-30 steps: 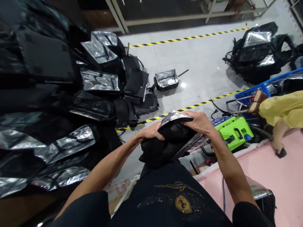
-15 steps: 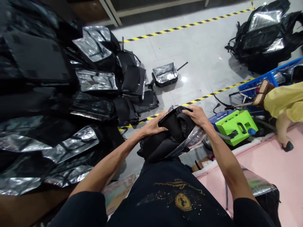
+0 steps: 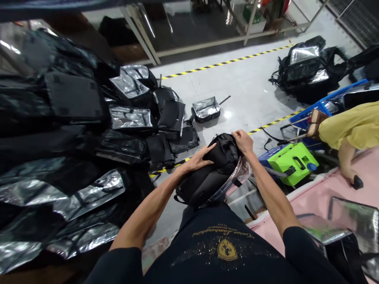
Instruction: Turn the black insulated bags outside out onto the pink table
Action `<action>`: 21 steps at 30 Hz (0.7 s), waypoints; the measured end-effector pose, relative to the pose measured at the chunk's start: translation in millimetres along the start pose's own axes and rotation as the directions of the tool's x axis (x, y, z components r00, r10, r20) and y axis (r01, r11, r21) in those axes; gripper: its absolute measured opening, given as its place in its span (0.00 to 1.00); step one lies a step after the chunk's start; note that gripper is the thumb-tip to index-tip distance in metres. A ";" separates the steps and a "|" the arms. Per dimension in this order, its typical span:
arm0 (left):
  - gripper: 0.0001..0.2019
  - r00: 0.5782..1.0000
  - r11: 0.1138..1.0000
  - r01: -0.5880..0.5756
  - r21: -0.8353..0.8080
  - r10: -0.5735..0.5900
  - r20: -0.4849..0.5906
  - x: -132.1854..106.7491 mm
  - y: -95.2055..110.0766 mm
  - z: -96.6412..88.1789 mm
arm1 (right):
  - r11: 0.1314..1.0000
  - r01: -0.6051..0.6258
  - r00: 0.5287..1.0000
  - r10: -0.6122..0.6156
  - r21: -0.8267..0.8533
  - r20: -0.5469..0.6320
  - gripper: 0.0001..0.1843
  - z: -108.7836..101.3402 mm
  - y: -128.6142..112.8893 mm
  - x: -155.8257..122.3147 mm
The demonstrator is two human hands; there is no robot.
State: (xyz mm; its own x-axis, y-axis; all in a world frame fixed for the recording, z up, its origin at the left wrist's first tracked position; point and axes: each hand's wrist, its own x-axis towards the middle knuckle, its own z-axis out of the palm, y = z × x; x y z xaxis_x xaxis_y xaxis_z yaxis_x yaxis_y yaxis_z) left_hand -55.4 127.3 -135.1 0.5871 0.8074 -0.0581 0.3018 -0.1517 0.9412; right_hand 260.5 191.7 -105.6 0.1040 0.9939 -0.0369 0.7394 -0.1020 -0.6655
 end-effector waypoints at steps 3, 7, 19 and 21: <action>0.48 0.996 1.000 0.000 0.012 0.002 -0.093 -9.8 7.2 11.3 | 0.997 0.061 0.947 -0.071 -0.041 -0.312 0.24 -24.3 -5.5 -55.9; 0.50 0.975 0.996 0.074 0.042 -0.063 -0.212 -28.9 13.0 33.3 | 0.999 0.025 0.954 -0.038 -0.046 -0.298 0.35 -9.5 -4.4 -148.4; 0.64 0.954 0.980 0.196 -0.011 -0.194 -0.229 -32.6 5.4 27.4 | 0.947 -0.158 0.987 0.161 0.279 0.013 0.43 55.2 63.7 -128.0; 0.68 0.958 0.980 0.194 -0.043 -0.199 -0.205 -29.5 0.2 26.1 | 0.928 -0.260 0.966 0.247 0.267 0.079 0.46 63.3 76.1 -124.5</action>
State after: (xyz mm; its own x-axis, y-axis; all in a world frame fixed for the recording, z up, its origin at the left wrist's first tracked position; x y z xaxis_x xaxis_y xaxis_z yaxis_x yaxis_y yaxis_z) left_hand -53.0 88.6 -142.0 0.3482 0.9210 -0.1747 0.3778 0.0327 0.9253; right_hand 261.8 62.9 -198.8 0.2310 0.9378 -0.2590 0.4818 -0.3415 -0.8070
